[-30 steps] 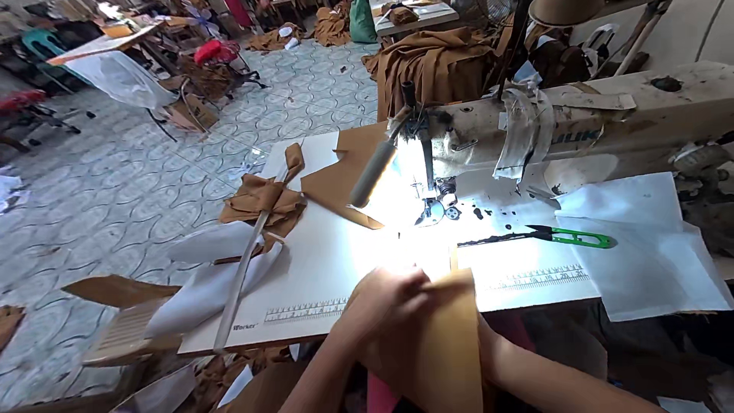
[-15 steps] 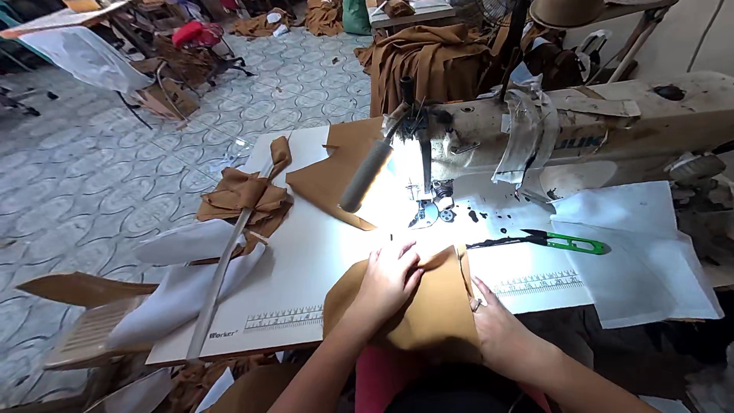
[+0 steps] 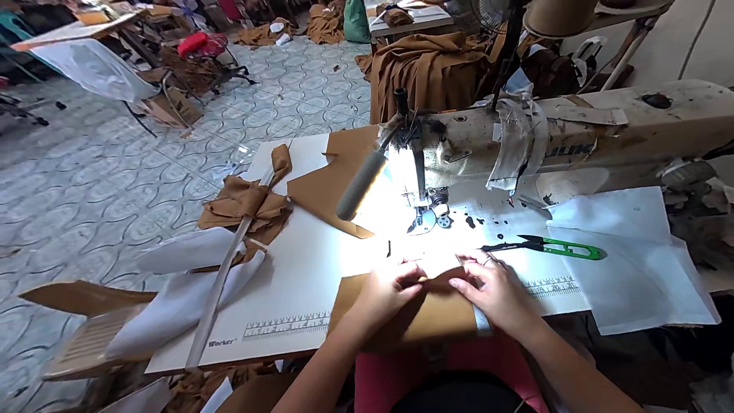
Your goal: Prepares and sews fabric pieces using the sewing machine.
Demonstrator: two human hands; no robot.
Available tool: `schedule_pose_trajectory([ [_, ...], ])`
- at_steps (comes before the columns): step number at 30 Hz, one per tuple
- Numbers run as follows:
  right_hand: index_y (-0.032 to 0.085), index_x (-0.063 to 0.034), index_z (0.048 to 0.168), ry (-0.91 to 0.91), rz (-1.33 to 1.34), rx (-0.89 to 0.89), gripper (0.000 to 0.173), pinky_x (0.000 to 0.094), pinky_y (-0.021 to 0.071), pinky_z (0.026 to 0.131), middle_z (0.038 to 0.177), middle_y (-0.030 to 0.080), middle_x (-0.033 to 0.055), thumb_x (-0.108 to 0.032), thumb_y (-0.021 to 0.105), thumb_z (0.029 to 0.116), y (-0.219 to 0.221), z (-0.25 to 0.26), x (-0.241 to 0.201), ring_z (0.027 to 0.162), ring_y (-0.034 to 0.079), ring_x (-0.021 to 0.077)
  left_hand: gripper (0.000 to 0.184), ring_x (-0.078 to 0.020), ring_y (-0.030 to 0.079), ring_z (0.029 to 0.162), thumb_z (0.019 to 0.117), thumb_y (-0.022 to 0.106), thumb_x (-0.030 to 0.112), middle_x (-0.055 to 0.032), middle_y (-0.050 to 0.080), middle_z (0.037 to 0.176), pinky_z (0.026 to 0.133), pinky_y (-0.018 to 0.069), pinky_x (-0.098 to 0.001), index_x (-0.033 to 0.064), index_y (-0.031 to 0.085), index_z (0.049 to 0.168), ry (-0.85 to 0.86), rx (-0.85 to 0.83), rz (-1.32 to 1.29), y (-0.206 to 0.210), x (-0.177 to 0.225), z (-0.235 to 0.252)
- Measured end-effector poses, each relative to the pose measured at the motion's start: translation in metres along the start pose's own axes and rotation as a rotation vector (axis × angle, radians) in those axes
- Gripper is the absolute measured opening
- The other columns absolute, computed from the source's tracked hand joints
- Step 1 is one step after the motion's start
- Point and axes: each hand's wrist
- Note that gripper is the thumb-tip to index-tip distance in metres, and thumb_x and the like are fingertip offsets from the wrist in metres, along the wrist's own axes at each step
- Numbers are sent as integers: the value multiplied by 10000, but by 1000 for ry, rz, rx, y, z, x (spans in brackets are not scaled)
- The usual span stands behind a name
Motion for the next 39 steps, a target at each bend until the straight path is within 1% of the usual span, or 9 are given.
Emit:
schedule_pose_trajectory([
  [3, 739, 38, 898, 75, 257, -25, 192, 224, 537, 845, 998, 727, 107, -130, 646, 903, -1, 0, -8, 946, 670, 64, 101, -53, 648, 855, 833, 699, 45, -72, 686, 919, 778, 532, -173, 43, 772, 903, 53, 7, -117, -8, 12, -7],
  [6, 700, -2, 849, 46, 542, -54, 121, 123, 522, 742, 831, 672, -31, -109, 678, 902, -9, -7, -19, 791, 617, -71, 70, 3, 615, 837, 845, 704, 89, -42, 671, 897, 742, 495, -98, 84, 769, 871, 167, 71, -105, -15, 26, -16],
  [11, 692, -123, 920, -287, 575, 12, 166, 125, 536, 843, 936, 685, -89, -285, 706, 956, -25, -14, -34, 943, 629, -77, 75, 48, 605, 832, 858, 743, 189, -28, 665, 948, 722, 481, -49, 123, 718, 886, 288, 108, -95, -31, 52, -26],
  [17, 700, 11, 870, -266, 404, 99, 256, 109, 524, 850, 921, 705, 22, -205, 631, 990, -19, -10, -28, 925, 642, -59, 258, 32, 529, 603, 953, 620, 238, -8, 593, 667, 564, 416, -99, 39, 669, 795, 202, 151, -120, -17, 37, -22],
  [23, 710, -61, 856, -209, 515, 150, 123, 132, 556, 809, 921, 708, -41, -172, 735, 904, -16, -12, -25, 890, 656, -48, 81, -30, 657, 771, 817, 724, 198, 36, 709, 795, 843, 472, -350, 125, 705, 846, 149, 216, -78, -9, 42, -25],
  [31, 655, -131, 869, -143, 668, 180, 105, 146, 577, 753, 891, 722, -103, -78, 745, 856, -16, -14, -25, 817, 678, -49, 95, -5, 624, 857, 855, 698, 216, 38, 688, 805, 978, 386, -289, 125, 671, 849, 163, 305, -107, 0, 42, -26],
  [34, 624, -134, 913, -120, 673, 211, 171, 151, 582, 748, 883, 714, -119, -37, 745, 843, -15, -14, -28, 800, 677, -47, 103, 9, 629, 852, 839, 715, 178, 43, 706, 818, 925, 422, -234, 96, 671, 884, 105, 344, -136, 3, 46, -26],
  [36, 597, -105, 982, -109, 644, 221, 214, 149, 580, 744, 876, 695, -125, -21, 736, 843, -16, -14, -30, 784, 668, -52, 208, 16, 660, 887, 857, 726, 170, 33, 746, 882, 895, 492, -186, 48, 714, 1026, 33, 342, -152, 3, 50, -25],
  [39, 589, -78, 1045, -100, 620, 224, 259, 148, 574, 753, 868, 687, -128, -16, 734, 840, -15, -14, -29, 788, 663, -55, 172, 0, 697, 904, 868, 715, 172, 34, 769, 895, 1003, 484, -279, 54, 767, 983, -17, 312, -138, 2, 50, -24],
])
Point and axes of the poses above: each hand's wrist, its own z-axis towards the middle knuckle, its own y-axis out of the palm, x = y × z
